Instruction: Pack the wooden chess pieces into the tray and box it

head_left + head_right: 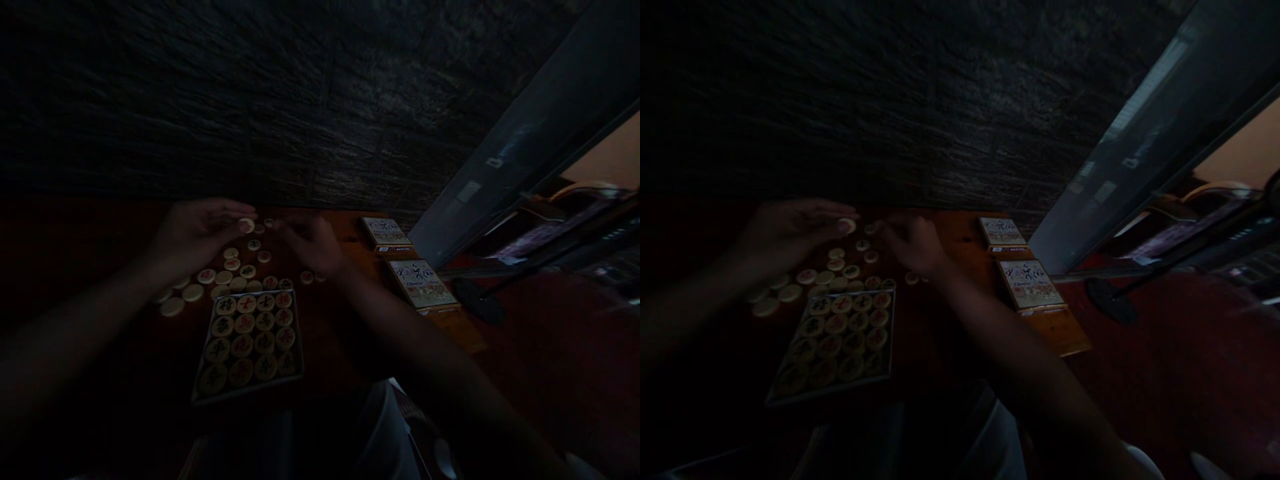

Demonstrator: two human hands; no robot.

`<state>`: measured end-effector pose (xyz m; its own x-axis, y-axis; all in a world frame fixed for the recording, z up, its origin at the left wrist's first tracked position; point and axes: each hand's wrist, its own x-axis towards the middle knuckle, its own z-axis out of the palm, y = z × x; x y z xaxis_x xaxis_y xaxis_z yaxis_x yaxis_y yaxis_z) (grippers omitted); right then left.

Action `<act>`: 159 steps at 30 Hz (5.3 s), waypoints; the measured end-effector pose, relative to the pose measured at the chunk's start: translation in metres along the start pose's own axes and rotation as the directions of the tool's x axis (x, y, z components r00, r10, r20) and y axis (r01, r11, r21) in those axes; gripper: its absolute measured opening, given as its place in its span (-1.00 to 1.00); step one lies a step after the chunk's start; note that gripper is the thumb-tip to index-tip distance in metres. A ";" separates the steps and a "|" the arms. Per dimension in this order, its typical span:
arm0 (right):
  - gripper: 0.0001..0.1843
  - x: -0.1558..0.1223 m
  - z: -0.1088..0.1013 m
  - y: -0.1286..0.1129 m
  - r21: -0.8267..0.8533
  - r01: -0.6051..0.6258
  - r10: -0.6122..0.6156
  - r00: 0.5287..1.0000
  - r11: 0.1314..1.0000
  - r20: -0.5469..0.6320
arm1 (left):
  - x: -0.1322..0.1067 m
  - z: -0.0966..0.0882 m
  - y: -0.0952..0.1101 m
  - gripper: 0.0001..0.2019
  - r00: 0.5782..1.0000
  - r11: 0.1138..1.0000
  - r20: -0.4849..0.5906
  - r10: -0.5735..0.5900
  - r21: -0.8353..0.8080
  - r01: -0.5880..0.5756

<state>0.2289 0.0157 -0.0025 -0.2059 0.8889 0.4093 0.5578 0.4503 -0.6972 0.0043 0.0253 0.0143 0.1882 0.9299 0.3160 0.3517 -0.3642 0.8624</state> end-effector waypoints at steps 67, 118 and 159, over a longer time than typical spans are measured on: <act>-0.51 -0.004 0.020 -0.016 0.622 -0.119 0.125 0.992 0.774 0.035 | -0.009 0.021 -0.003 -0.68 0.998 0.898 0.062 -0.019 -0.437 0.044; -0.61 -0.007 0.017 -0.025 0.570 -0.153 0.193 0.981 0.807 -0.011 | -0.007 0.021 -0.006 -0.74 0.997 0.882 0.066 -0.043 -0.466 0.069; -0.59 -0.004 0.012 -0.017 0.610 -0.077 0.123 0.992 0.789 -0.035 | -0.008 0.022 -0.009 -0.59 0.955 0.781 0.288 -0.063 -0.582 0.227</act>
<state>0.2111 0.0052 0.0005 -0.1073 0.9341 0.3404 -0.0351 0.3386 -0.9403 0.0196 0.0201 -0.0052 0.4219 0.8968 0.1334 -0.2167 -0.0431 0.9753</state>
